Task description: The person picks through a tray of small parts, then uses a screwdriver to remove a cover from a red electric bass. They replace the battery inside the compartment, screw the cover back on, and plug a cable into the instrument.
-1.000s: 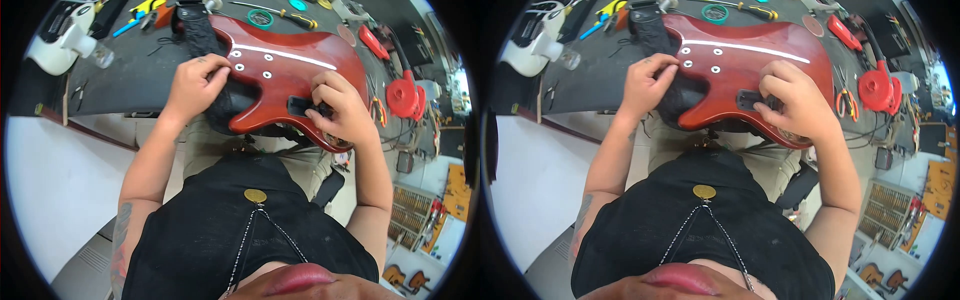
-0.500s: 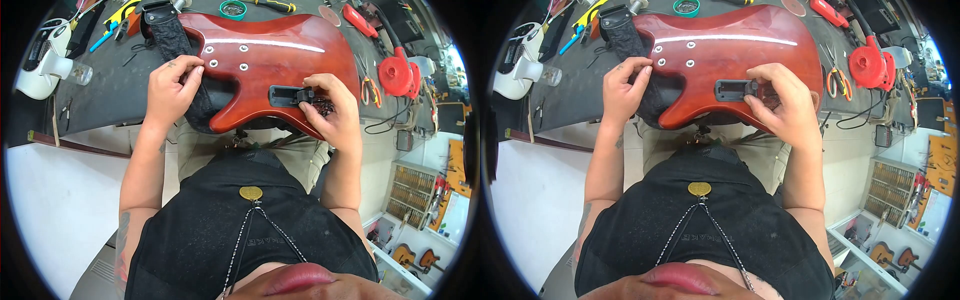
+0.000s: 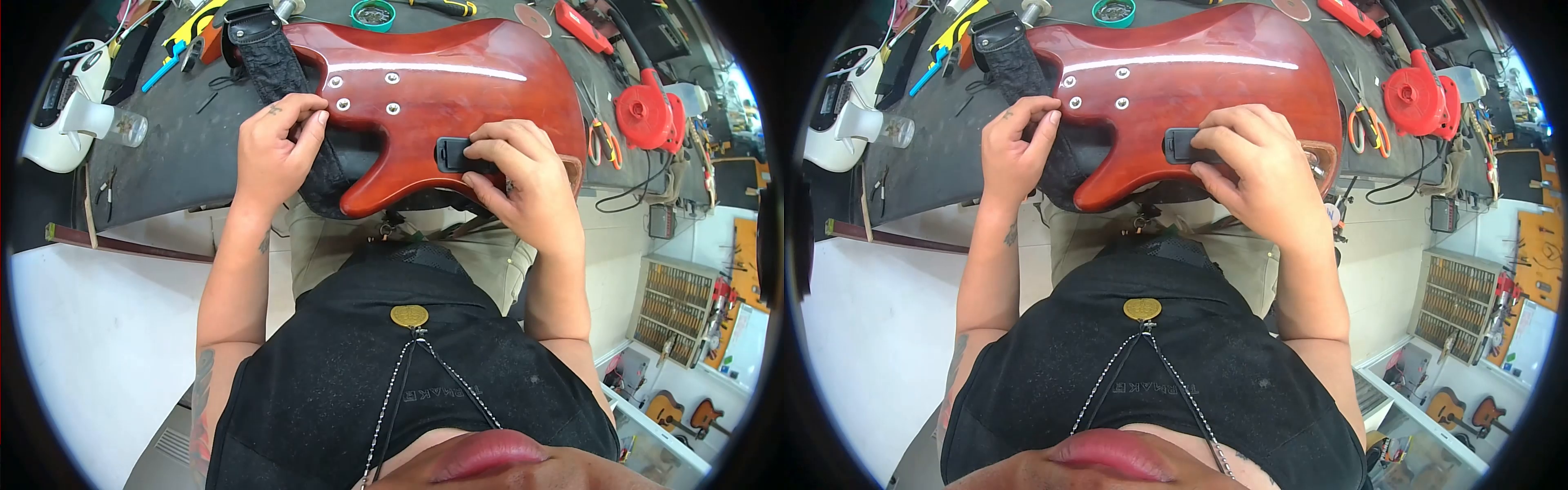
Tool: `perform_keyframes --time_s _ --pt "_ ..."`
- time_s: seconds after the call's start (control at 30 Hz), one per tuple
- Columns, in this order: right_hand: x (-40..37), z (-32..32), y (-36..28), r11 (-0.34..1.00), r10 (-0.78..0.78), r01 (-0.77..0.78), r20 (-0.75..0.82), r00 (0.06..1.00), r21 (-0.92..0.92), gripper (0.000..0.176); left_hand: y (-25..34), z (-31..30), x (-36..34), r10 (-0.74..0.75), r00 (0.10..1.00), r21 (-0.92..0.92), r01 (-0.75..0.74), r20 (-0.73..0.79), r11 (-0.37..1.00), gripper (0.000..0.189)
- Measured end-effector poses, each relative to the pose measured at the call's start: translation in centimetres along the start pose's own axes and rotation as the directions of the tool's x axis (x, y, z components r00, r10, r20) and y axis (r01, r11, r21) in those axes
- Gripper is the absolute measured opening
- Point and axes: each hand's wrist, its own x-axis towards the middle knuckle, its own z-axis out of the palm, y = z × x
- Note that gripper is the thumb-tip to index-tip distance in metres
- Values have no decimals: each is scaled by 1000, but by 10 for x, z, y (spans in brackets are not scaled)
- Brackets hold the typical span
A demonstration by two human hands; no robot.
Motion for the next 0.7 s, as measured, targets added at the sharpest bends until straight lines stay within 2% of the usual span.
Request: perform_keyframes --time_s 0.23,0.33,0.4,0.53,0.57,0.7 --pt "-1 -2 -9 994 -60 61 10 998 -93 26 2 0 0 16 1000 11 -16 0 1000 12" --pt "0 -4 -22 980 -53 56 18 998 -189 25 3 1 0 22 1000 2 -22 -9 1000 12" --pt "-1 -8 -30 958 -31 56 92 995 -282 28 2 3 0 49 998 -3 -49 -27 999 11" --pt "-7 -5 -35 896 -63 139 190 980 -421 42 3 4 -1 57 997 -8 -58 -48 998 10" --pt "-9 -6 -38 887 -68 150 199 978 -437 51 4 6 -2 68 997 -9 -68 -46 998 10" --pt "-14 -2 -40 937 -97 137 139 986 -321 56 7 4 -2 76 995 23 -75 -63 997 11"
